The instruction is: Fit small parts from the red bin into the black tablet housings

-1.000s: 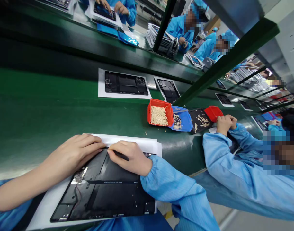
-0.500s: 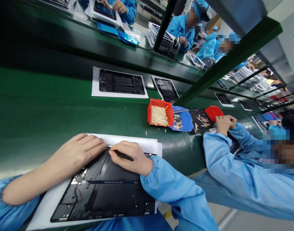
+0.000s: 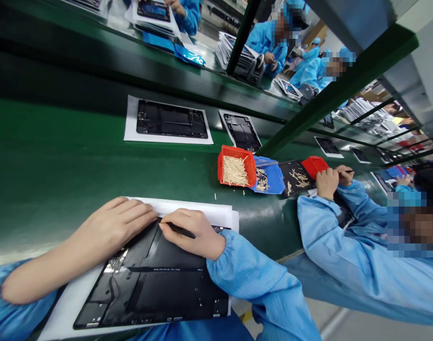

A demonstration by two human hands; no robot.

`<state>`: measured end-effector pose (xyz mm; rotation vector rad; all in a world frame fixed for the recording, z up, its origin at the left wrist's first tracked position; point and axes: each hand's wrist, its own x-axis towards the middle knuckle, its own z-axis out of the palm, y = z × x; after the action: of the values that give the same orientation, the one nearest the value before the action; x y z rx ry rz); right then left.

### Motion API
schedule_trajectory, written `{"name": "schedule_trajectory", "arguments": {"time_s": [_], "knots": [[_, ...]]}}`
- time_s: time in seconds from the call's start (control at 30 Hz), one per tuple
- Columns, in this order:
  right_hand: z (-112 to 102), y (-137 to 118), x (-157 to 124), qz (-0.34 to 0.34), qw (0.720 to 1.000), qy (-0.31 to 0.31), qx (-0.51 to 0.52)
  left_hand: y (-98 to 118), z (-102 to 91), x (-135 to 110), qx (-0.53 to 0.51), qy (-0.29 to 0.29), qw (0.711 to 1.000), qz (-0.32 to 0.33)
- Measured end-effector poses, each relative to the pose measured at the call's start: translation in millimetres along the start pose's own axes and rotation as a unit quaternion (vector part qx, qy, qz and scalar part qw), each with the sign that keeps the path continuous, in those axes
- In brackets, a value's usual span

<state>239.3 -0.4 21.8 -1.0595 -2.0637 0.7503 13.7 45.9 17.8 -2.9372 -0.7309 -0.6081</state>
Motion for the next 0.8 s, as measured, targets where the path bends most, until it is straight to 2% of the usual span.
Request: {"name": "schedule_trajectory", "arguments": {"time_s": [0.17, 0.3, 0.4, 0.47, 0.53, 0.63, 0.7, 0.8], "knots": [[1, -1, 3, 0.017, 1.000, 0.002, 0.005, -4, 3.9, -3, -0.039, -0.014, 0.999, -0.019], [-7, -9, 6, 0.007, 0.995, -0.028, 0.091, -10, 3.3, -2, -0.082, -0.039, 0.995, -0.033], [-19, -16, 3, 0.044, 0.984, -0.033, 0.169, -9, 0.0, 1, -0.027, -0.046, 0.999, -0.004], [-29, -18, -2, 0.084, 0.976, -0.015, 0.202, -6, -0.8, 2, 0.031, -0.044, 0.998, 0.015], [-40, -14, -7, 0.115, 0.970, 0.036, 0.210, -3, 0.7, 0, 0.058, -0.040, 0.997, 0.022], [-64, 0, -12, 0.148, 0.959, 0.158, 0.185, -9, 5.1, -1, 0.015, -0.032, 0.999, 0.005], [-84, 14, -12, 0.161, 0.944, 0.241, 0.155, -23, 6.1, 4, -0.025, -0.049, 0.998, -0.026], [-118, 38, -9, 0.154, 0.918, 0.349, 0.106, -61, 2.8, 25, -0.018, -0.100, 0.990, -0.096]]}}
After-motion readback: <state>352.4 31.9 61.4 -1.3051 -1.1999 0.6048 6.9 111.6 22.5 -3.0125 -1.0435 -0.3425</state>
